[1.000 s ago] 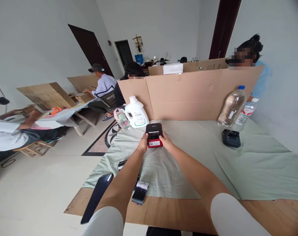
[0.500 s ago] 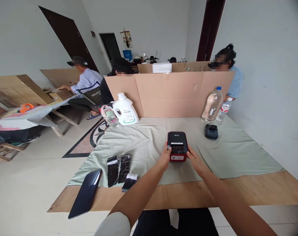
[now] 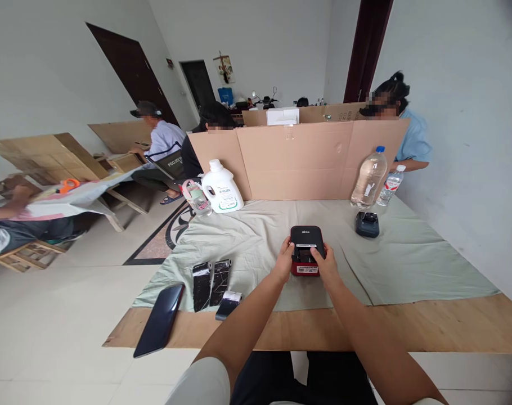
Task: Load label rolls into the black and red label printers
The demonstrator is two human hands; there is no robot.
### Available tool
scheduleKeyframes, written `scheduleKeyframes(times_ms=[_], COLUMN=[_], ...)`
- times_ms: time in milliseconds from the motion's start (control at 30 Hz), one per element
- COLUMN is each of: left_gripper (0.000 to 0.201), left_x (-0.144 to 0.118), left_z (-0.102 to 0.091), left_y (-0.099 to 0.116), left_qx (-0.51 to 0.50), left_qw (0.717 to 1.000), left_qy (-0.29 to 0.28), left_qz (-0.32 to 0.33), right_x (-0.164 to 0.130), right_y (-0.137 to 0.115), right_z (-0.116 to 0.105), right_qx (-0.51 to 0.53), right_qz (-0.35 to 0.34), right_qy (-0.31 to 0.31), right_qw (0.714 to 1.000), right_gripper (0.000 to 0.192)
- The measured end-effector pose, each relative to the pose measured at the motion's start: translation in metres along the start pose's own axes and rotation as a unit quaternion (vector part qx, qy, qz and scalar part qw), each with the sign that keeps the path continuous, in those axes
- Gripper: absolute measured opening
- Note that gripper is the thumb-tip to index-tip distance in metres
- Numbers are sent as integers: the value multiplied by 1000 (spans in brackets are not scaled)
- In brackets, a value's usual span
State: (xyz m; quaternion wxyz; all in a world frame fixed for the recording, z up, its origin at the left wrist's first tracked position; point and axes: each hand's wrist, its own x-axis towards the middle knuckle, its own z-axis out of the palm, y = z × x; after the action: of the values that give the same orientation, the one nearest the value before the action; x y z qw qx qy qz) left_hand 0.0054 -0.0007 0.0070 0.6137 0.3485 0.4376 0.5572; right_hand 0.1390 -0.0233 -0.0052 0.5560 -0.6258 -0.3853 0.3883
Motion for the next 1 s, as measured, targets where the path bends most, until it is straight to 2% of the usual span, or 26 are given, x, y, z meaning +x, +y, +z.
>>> scheduleKeyframes(times_ms=[167, 267, 500, 667, 833, 1000], left_gripper=[69, 72, 68, 66, 64, 79], left_x=[8, 14, 22, 21, 24, 29], left_z=[-2, -11, -24, -19, -15, -18], left_y=[1, -4, -7, -6, -6, 2], left_qx=[-17, 8, 31, 32, 45, 85], left_qw=[999, 997, 993, 994, 995, 990], left_qy=[-48, -74, -116, -106, -84, -107], left_qz=[-14, -5, 5, 6, 10, -36], right_x=[-3, -3, -8, -10, -9, -7], right_y=[13, 21, 34, 40, 42, 43], right_z=[4, 0, 5, 14, 17, 17], right_qx=[-69, -65, 12, 33, 30, 21], right_qz=[-107, -144, -147, -157, -164, -164], right_qy=[11, -11, 5, 43, 56, 60], right_qw=[992, 987, 989, 986, 984, 984], right_gripper=[82, 78, 75, 73, 71, 76])
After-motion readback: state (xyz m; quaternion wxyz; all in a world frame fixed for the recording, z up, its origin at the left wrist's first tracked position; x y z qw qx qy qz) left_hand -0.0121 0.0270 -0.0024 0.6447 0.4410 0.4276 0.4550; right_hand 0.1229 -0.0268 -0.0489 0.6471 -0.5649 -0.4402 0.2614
